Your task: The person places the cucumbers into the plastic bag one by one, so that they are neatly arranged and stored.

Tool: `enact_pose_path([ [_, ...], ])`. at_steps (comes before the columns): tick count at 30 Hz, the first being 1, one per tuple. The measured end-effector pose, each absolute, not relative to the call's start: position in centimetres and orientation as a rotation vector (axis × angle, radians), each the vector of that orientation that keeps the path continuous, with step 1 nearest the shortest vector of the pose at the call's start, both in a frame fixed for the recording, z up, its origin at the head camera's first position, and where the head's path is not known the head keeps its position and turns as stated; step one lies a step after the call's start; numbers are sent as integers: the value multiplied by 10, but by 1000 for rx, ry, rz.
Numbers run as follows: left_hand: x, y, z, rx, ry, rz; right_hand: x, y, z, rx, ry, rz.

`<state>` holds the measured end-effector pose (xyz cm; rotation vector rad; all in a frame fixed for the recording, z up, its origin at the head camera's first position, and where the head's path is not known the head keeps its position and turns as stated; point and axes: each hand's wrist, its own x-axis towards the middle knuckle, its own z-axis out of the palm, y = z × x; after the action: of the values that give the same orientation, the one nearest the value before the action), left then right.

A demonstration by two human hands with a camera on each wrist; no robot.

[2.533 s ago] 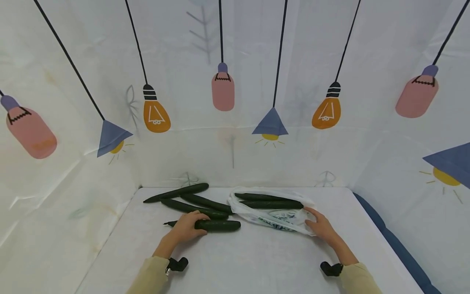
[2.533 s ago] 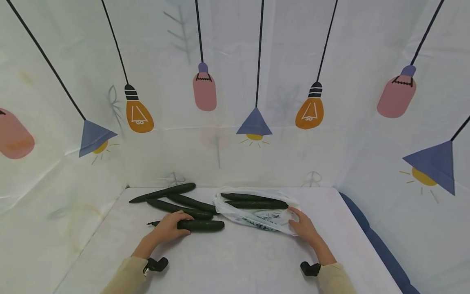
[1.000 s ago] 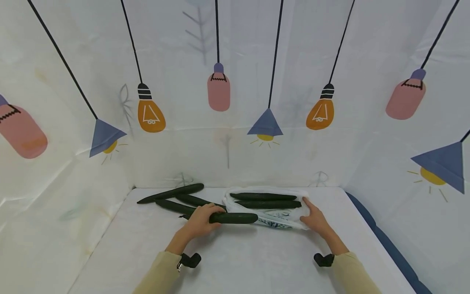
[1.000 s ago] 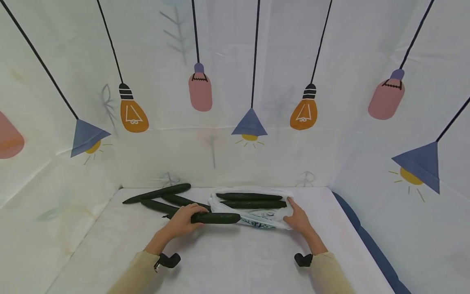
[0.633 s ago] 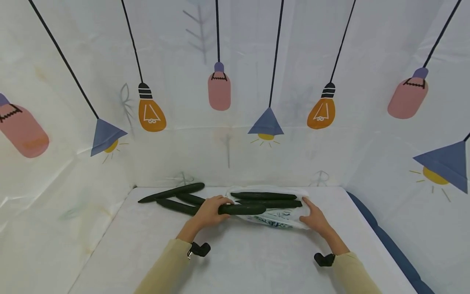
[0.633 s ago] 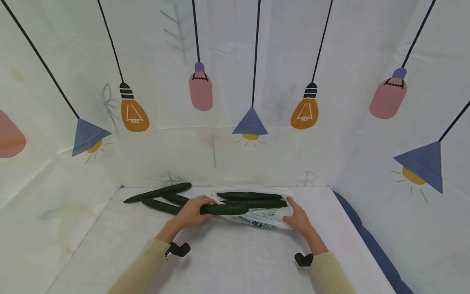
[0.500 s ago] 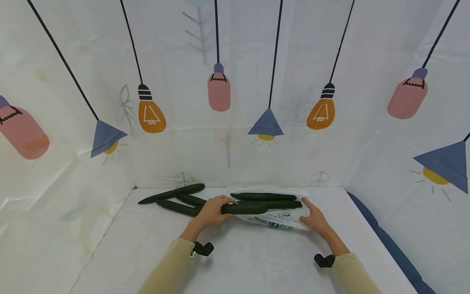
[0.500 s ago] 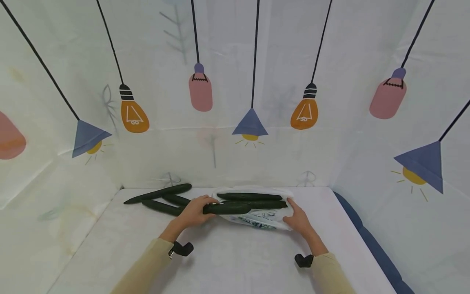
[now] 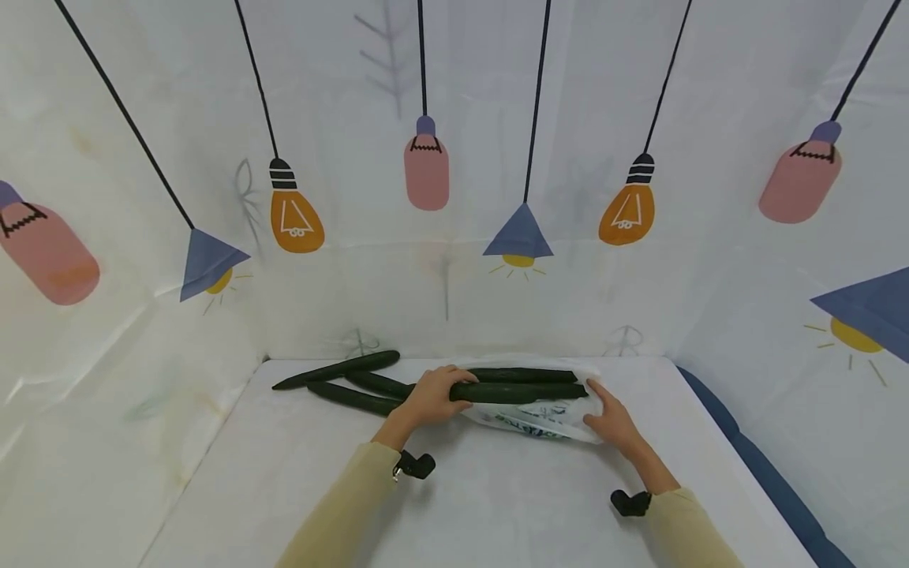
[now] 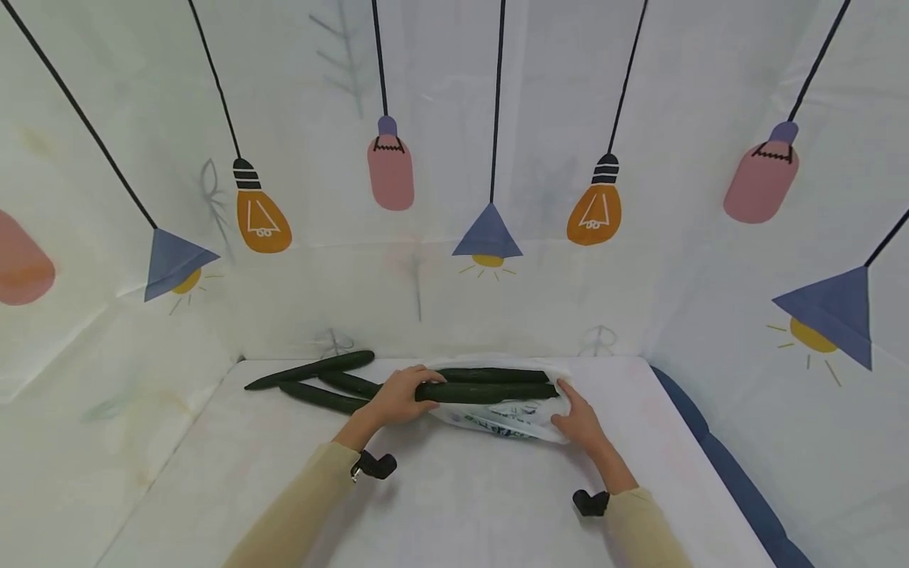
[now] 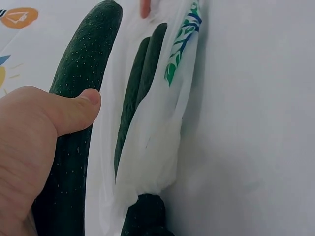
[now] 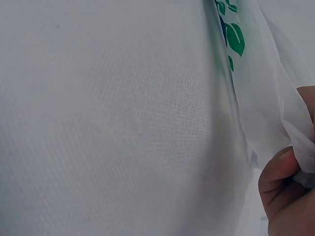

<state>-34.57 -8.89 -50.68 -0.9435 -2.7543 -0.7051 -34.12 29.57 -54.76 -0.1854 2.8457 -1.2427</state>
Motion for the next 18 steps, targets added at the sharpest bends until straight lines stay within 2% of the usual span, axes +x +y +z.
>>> enact_pose_path([
  [18,-360,-37,-493,-1075,-2793,-776,-336,295,-552,-161,2859,-1249],
])
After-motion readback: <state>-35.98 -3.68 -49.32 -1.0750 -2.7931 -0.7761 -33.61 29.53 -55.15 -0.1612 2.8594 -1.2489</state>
